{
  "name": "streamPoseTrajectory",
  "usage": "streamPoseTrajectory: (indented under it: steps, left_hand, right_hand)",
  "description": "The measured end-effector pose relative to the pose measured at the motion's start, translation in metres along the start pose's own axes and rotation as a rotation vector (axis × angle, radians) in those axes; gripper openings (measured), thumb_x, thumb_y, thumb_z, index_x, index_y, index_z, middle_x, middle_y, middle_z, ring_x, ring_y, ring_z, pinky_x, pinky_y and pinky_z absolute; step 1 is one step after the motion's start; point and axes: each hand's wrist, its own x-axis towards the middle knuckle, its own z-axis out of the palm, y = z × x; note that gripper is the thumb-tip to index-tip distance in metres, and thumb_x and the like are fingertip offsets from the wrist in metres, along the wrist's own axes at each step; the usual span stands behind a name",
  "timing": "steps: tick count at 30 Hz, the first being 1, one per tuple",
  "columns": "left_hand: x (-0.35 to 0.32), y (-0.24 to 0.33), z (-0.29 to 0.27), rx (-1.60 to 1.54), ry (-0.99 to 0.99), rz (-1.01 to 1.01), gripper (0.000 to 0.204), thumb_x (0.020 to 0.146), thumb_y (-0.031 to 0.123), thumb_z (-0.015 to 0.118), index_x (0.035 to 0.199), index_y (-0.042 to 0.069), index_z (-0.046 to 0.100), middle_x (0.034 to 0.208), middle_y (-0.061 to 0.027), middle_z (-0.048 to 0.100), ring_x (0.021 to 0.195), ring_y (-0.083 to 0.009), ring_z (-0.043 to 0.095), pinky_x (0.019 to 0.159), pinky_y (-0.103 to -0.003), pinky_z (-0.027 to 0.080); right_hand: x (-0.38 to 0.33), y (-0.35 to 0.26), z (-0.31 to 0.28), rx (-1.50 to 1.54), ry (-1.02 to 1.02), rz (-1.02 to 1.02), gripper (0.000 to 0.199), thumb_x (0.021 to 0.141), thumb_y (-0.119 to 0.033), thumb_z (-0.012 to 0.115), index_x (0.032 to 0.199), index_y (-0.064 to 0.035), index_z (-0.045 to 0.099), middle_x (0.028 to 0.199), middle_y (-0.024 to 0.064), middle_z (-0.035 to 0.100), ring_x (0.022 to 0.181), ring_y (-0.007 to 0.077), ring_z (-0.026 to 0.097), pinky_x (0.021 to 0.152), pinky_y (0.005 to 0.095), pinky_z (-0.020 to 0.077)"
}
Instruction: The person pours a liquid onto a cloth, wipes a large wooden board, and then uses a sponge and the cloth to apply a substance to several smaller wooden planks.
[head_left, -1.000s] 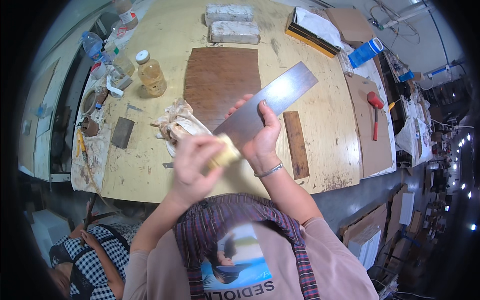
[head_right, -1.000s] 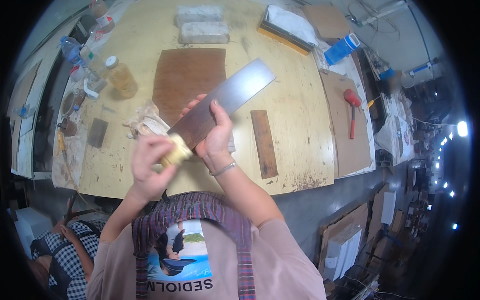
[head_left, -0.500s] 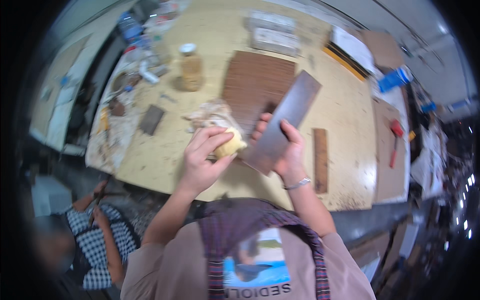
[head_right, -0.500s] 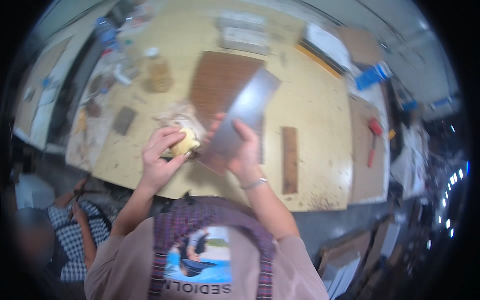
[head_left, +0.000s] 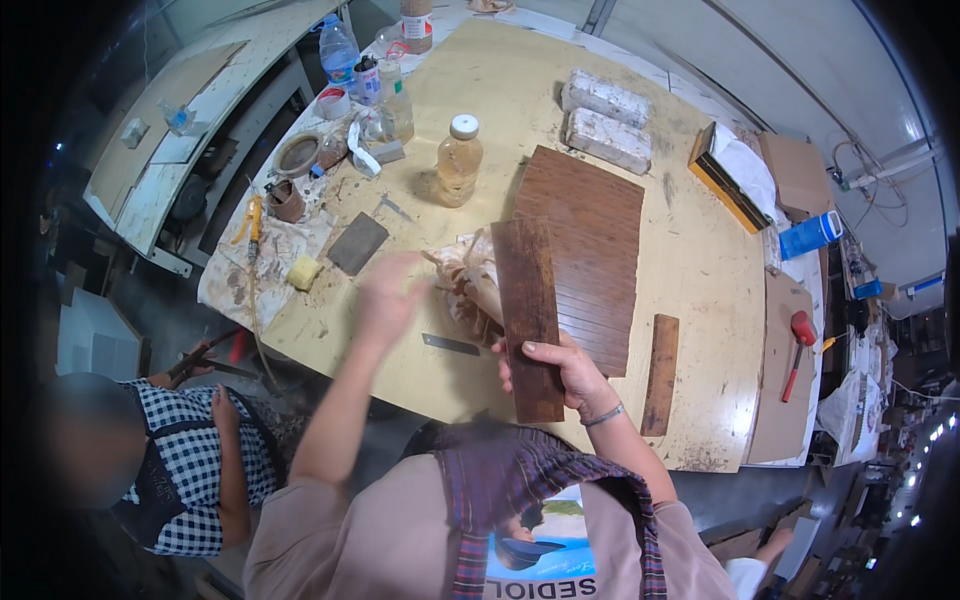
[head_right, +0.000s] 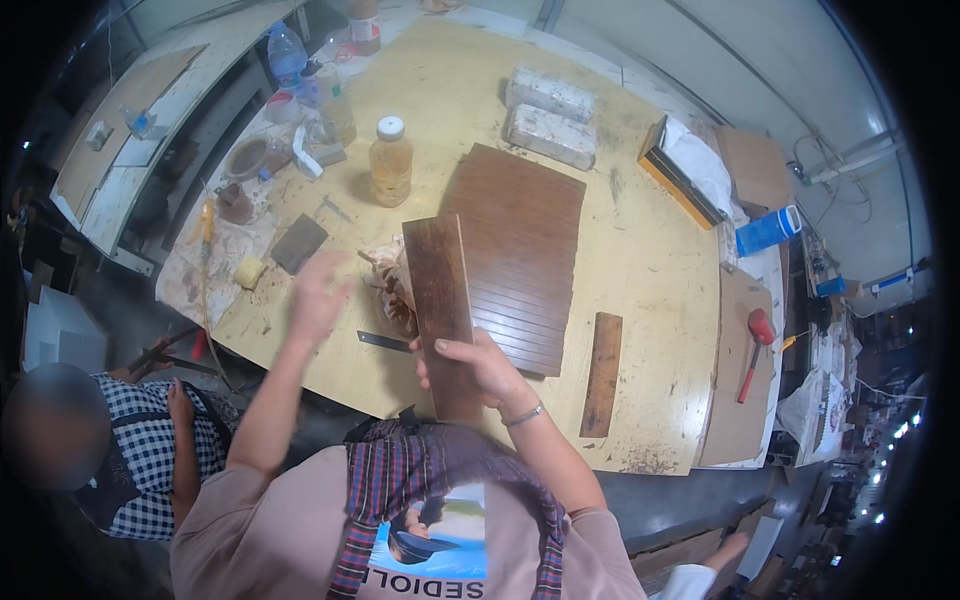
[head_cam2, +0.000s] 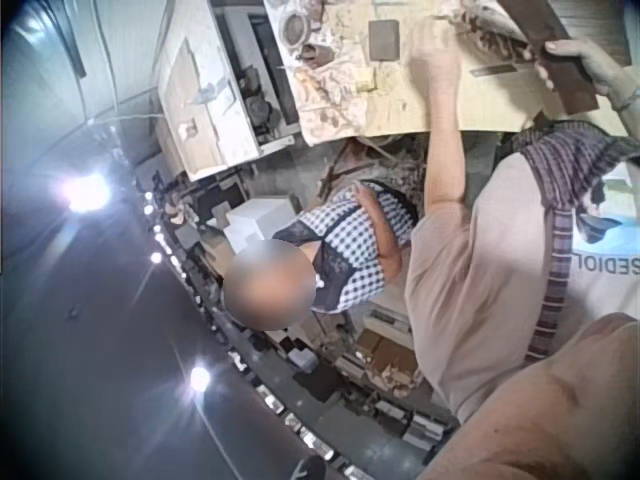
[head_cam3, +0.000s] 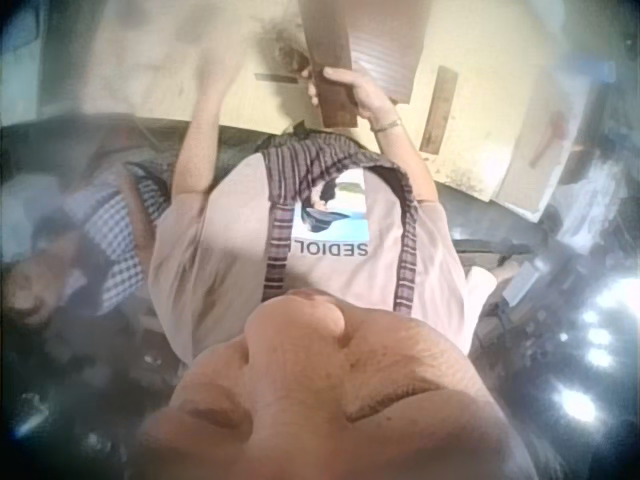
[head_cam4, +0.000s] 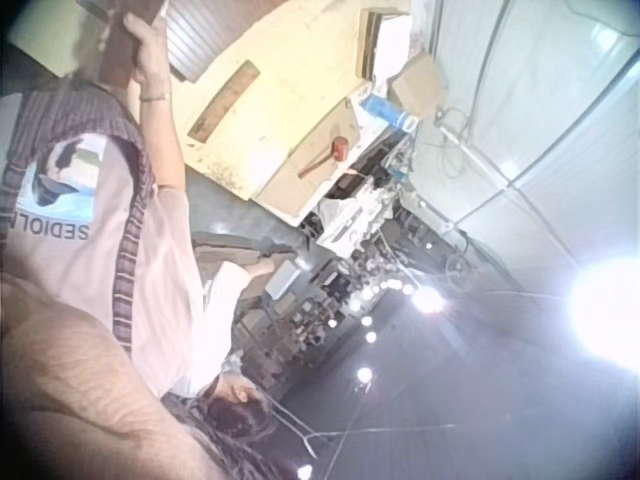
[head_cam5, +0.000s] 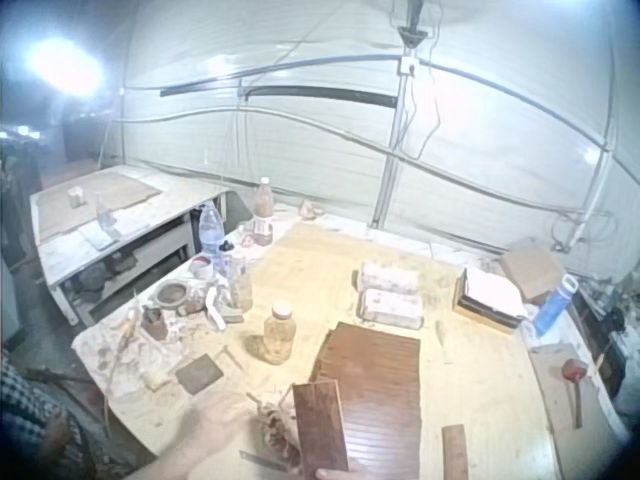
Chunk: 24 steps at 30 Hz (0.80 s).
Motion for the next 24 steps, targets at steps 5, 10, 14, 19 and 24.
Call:
streamPoseTrajectory:
  steps: [5, 10, 14, 19, 24]
  left_hand:
    - [0.008, 0.050, 0.083, 0.135, -0.237, 0.135, 0.053, 0.072, 0.021, 0.076, 0.122, 0.010, 0.061, 0.133, -0.0144, 0.054, 0.118, -0.0336, 0.055, 0.097, -0.044, 0.046]
    - [0.016, 0.034, 0.066, 0.035, -0.314, -0.063, 0.045, 0.081, 0.007, 0.060, 0.126, 0.014, 0.063, 0.121, -0.0115, 0.062, 0.109, -0.0302, 0.062, 0.091, -0.038, 0.050]
    - [0.006, 0.076, 0.032, -0.320, 0.050, 0.072, 0.038, 0.071, 0.007, 0.077, 0.108, 0.011, 0.069, 0.104, -0.0084, 0.066, 0.093, -0.0237, 0.065, 0.081, -0.032, 0.051]
    - [-0.032, 0.156, 0.031, -0.261, -0.158, 0.735, 0.018, 0.086, 0.021, 0.063, 0.103, 0.020, 0.069, 0.118, -0.0021, 0.064, 0.117, -0.0219, 0.056, 0.101, -0.057, 0.037]
    - [0.016, 0.116, 0.019, -0.153, 0.141, 0.521, 0.032, 0.081, 0.014, 0.064, 0.113, 0.016, 0.064, 0.124, -0.0109, 0.061, 0.121, -0.0252, 0.055, 0.104, -0.053, 0.038]
  right_hand:
    - [-0.019, -0.001, -0.002, -0.002, 0.088, -0.050, 0.041, 0.092, -0.021, 0.060, 0.119, 0.0102, 0.056, 0.095, 0.0183, 0.067, 0.083, 0.0266, 0.068, 0.077, 0.0401, 0.0581]
    - [-0.036, 0.006, -0.015, 0.159, 0.175, -0.147, 0.069, 0.097, -0.059, 0.041, 0.126, 0.0028, 0.052, 0.107, 0.0229, 0.065, 0.080, 0.0334, 0.067, 0.076, 0.0444, 0.0564]
    - [-0.034, 0.012, -0.018, 0.268, 0.394, -0.141, 0.078, 0.094, -0.072, 0.031, 0.122, -0.0025, 0.053, 0.105, 0.0199, 0.065, 0.073, 0.0337, 0.067, 0.061, 0.0457, 0.0567]
    - [-0.011, 0.020, -0.005, 0.127, 0.555, -0.021, 0.081, 0.092, -0.074, 0.031, 0.113, -0.0009, 0.059, 0.097, 0.0182, 0.065, 0.068, 0.0338, 0.065, 0.057, 0.0448, 0.0547]
    - [-0.019, 0.027, 0.029, -0.034, 0.389, 0.070, 0.078, 0.093, -0.072, 0.035, 0.113, -0.0008, 0.059, 0.096, 0.0168, 0.066, 0.069, 0.0323, 0.065, 0.055, 0.0432, 0.0538]
